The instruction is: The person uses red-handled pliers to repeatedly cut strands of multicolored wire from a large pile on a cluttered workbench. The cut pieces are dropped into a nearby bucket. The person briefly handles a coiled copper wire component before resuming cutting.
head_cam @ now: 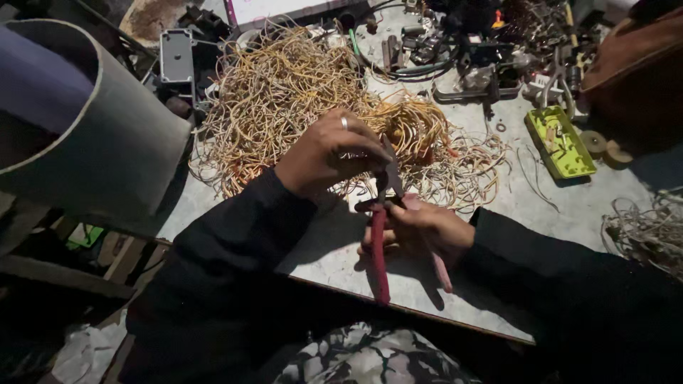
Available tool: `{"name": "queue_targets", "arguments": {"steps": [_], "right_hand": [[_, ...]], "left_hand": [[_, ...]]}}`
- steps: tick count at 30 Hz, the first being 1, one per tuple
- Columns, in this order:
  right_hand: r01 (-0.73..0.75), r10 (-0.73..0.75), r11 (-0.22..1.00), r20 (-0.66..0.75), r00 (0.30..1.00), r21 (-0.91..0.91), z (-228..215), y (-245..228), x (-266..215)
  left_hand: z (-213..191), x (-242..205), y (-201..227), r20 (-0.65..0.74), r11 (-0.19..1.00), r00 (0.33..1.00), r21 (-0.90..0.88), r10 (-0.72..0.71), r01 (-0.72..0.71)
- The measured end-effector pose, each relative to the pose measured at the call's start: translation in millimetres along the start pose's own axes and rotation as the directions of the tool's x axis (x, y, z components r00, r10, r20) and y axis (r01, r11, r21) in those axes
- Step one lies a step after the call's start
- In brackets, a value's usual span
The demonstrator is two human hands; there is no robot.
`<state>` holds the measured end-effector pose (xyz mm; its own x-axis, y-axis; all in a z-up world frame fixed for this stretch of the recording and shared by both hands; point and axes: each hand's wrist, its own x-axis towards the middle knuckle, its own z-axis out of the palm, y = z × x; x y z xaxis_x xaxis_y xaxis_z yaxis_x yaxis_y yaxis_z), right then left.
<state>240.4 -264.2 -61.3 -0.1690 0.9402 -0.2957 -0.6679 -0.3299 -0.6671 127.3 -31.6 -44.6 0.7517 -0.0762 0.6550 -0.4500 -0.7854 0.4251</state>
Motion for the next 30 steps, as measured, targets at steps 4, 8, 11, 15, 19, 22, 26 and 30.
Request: {"name": "queue_targets", "arguments": {"steps": [4,8,11,15,19,22,26,30], "right_hand": [[0.025,-0.022,0.997,-0.042,0.999,0.074,11.1,5.1,-6.8],[-0.012,0.035,0.977,-0.103,0.994,0.215,18.5,10.9,-13.9],[-0.01,0.009,1.0,-0.086,0.996,-0.013,9.9,7.0,-12.1],[0.022,-0.026,0.993,-0.028,0.999,-0.114,-7.1,4.9,-9.8],[-0.018,0.009,0.996,-0.096,0.995,-0.092,-16.3,10.4,-8.6],[-0.057,0.04,0.992,-0.143,0.989,-0.116,-17.8,10.6,-8.8],[-0.116,0.076,0.973,-0.195,0.978,-0.201,-13.1,7.9,-14.2],[-0.004,-0.029,0.981,-0.169,0.985,-0.195,-3.4,9.9,-11.8]], "left_hand": [[-3.1,1.5,6.7,-0.046,1.0,0.999,-0.007,0.023,-0.023],[-4.7,1.6,13.6,-0.066,0.999,0.998,-0.039,0.002,-0.004],[-4.6,2.8,14.1,-0.053,0.999,0.999,-0.033,0.007,-0.009],[-4.4,2.8,10.0,-0.073,0.998,0.996,-0.005,0.055,-0.056],[-0.9,3.0,8.4,-0.065,0.997,0.996,-0.046,0.06,-0.063],[-0.6,3.5,10.3,-0.065,0.992,0.996,-0.105,0.063,-0.07],[-2.1,3.4,12.4,-0.103,0.983,0.988,-0.134,0.112,-0.126],[-1.4,2.0,7.0,-0.14,0.986,0.987,-0.136,0.075,-0.094]]}}
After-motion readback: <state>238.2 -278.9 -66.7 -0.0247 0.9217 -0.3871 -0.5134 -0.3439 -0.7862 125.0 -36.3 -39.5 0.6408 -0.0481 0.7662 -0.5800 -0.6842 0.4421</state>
